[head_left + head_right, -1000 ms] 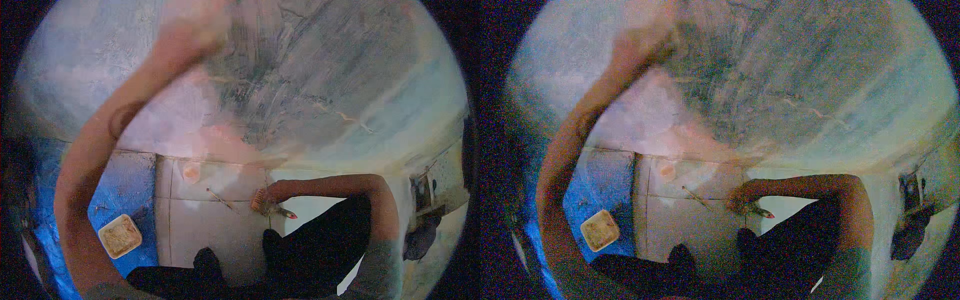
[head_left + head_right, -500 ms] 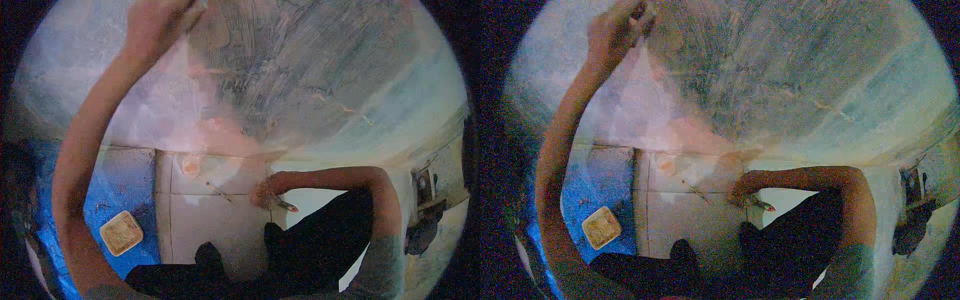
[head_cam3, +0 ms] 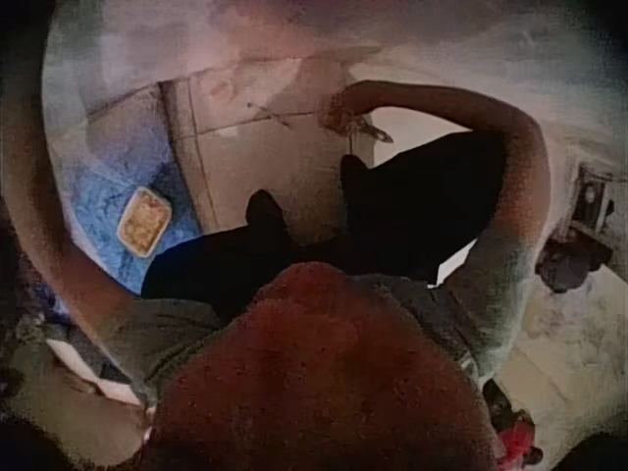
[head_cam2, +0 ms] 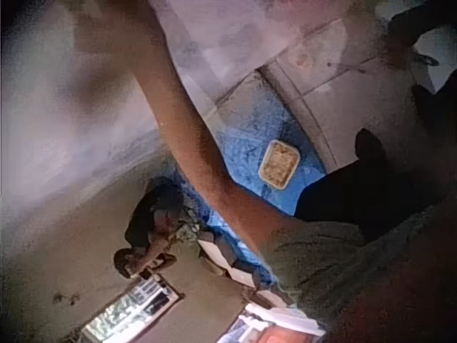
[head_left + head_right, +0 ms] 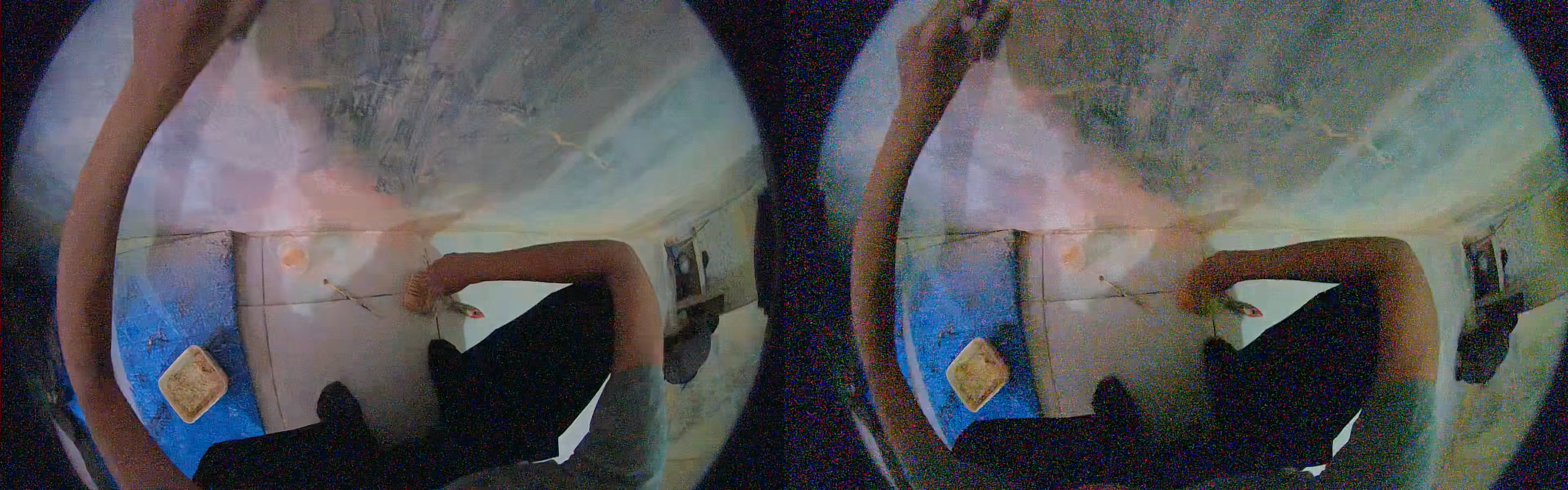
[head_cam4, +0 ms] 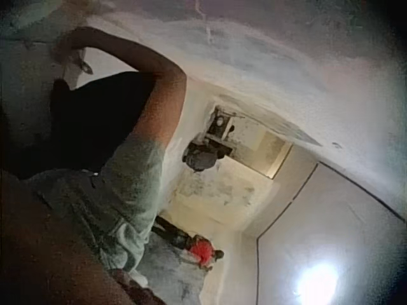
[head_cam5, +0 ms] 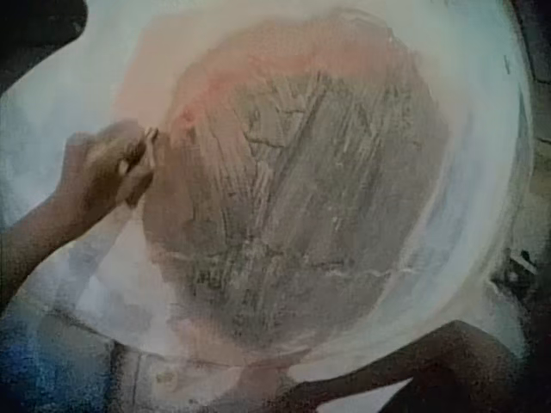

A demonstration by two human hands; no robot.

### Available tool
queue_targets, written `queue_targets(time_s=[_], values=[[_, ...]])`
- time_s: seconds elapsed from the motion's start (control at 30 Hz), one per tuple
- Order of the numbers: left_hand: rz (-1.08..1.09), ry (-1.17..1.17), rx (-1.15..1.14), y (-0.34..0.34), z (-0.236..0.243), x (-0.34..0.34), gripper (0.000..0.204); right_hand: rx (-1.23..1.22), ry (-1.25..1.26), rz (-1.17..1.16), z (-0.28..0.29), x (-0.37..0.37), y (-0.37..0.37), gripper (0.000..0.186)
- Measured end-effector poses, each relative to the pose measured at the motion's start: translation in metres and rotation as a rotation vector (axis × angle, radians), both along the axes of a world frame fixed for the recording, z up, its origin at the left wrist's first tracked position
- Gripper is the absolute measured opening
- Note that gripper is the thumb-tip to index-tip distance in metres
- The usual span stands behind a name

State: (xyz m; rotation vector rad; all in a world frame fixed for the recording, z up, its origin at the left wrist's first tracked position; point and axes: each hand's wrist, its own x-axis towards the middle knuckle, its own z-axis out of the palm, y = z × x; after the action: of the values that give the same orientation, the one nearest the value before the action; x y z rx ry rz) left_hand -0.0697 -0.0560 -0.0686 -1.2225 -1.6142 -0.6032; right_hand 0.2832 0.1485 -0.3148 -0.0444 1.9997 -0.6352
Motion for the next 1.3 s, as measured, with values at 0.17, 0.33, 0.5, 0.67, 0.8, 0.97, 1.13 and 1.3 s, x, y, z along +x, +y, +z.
queue_targets(time_s=[0.17, 0.33, 0.5, 0.67, 0.8, 0.97, 1.13, 1.3], values=[[-0.158, 0.312, -0.359, 0.022, -0.064, 0.033, 0.033, 0.017, 0.183, 0.32, 0.033, 0.0, 0.002, 0.024], [-0.266, 0.46, -0.214, 0.02, -0.042, 0.029, 0.039, 0.085, 0.07, 0.12, -0.002, 0.005, 0.007, 0.022], [-0.118, 0.035, -0.143, 0.017, -0.055, 0.031, 0.022, -0.008, -0.058, 0.161, -0.056, 0.011, 0.027, 0.027], [-0.202, 0.351, -0.445, 0.016, -0.089, 0.052, 0.03, -0.072, 0.142, 0.22, -0.074, 0.011, 0.043, 0.023], [0.009, 0.288, -0.259, 0.021, -0.045, 0.075, 0.019, 0.293, 0.424, 0.328, -0.089, -0.01, 0.047, 0.026], [-0.032, 0.389, 0.266, 0.056, 0.081, 0.092, 0.011, 0.228, 0.545, 0.335, -0.1, -0.047, 0.043, 0.032], [-0.274, 0.303, 0.449, 0.078, 0.152, 0.1, 0.01, 0.137, 0.593, 0.388, -0.087, -0.062, 0.027, 0.034], [-0.032, 0.328, 0.35, 0.081, 0.093, 0.104, 0.008, 0.262, 0.575, 0.433, -0.091, -0.054, 0.029, 0.033]])
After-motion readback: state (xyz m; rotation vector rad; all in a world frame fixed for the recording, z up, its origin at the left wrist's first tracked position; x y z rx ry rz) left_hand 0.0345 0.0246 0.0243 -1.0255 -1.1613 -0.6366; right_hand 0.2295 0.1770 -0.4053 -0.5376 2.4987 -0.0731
